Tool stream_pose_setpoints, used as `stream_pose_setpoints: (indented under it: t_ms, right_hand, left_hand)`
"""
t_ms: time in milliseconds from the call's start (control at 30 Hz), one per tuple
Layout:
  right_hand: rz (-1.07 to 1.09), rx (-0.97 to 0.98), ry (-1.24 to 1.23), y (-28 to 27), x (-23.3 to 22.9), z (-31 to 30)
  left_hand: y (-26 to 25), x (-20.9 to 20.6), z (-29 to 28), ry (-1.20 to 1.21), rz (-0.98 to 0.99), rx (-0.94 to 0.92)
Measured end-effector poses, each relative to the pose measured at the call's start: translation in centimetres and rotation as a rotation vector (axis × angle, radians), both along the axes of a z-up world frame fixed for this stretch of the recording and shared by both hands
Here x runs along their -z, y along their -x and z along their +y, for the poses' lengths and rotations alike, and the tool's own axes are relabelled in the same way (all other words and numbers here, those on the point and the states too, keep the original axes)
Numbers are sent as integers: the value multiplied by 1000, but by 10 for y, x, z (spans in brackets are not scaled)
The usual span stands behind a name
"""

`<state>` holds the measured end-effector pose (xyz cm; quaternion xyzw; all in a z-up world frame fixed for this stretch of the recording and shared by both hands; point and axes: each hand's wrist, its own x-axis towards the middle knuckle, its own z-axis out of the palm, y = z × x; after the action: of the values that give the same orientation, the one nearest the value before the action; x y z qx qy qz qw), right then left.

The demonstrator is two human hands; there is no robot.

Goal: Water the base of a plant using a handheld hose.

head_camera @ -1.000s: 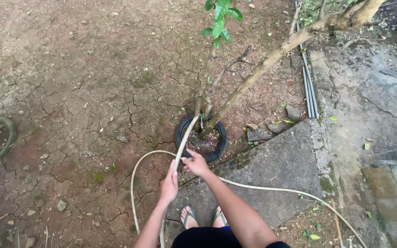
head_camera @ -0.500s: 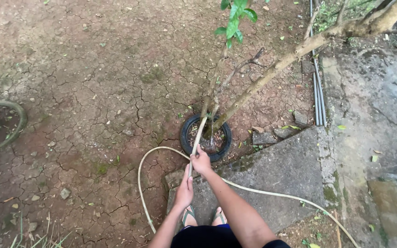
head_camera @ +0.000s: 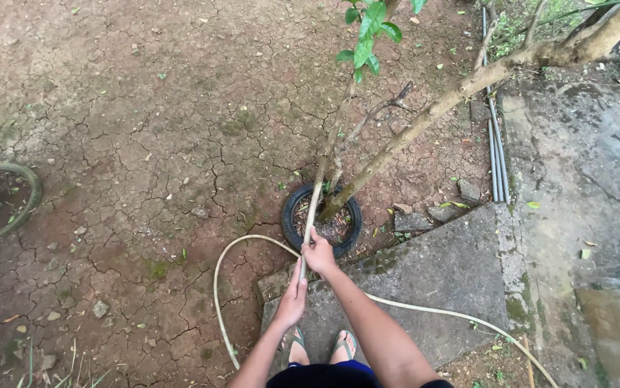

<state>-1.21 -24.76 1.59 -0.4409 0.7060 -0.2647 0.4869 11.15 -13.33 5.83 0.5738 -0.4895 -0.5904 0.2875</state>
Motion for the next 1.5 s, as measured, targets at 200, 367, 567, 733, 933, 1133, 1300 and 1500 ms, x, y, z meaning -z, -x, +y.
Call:
stream_pose_setpoints:
  t_ms: [200, 367, 567, 733, 933, 1133, 1300, 1500]
  right_hand:
    - [-230, 66, -82, 6, -34, -26]
    - [-352, 126, -71, 13, -24, -50]
    - [-434, 170, -140, 7, -16, -41]
    - [-480, 190, -170, 0, 1, -32]
    - [-436, 178, -182, -1, -6, -22]
    - [-464, 226, -222, 0, -10, -17]
    - [-453, 231, -214, -2, -15, -17]
    - [-434, 228, -201, -5, -21, -24]
  left_hand:
    - [-8, 12, -24, 82, -37, 40]
    - [-5, 19, -28, 151, -42, 28]
    - [-15, 8, -19, 156, 38, 57]
    - [-27, 29, -8, 307, 16, 100]
    - [-27, -1, 1, -59, 59, 92]
    - [-27, 7, 3, -57, 70, 110]
    - [-27, 0, 3, -43, 74, 99]
    - [-29, 7, -4, -31, 114, 89]
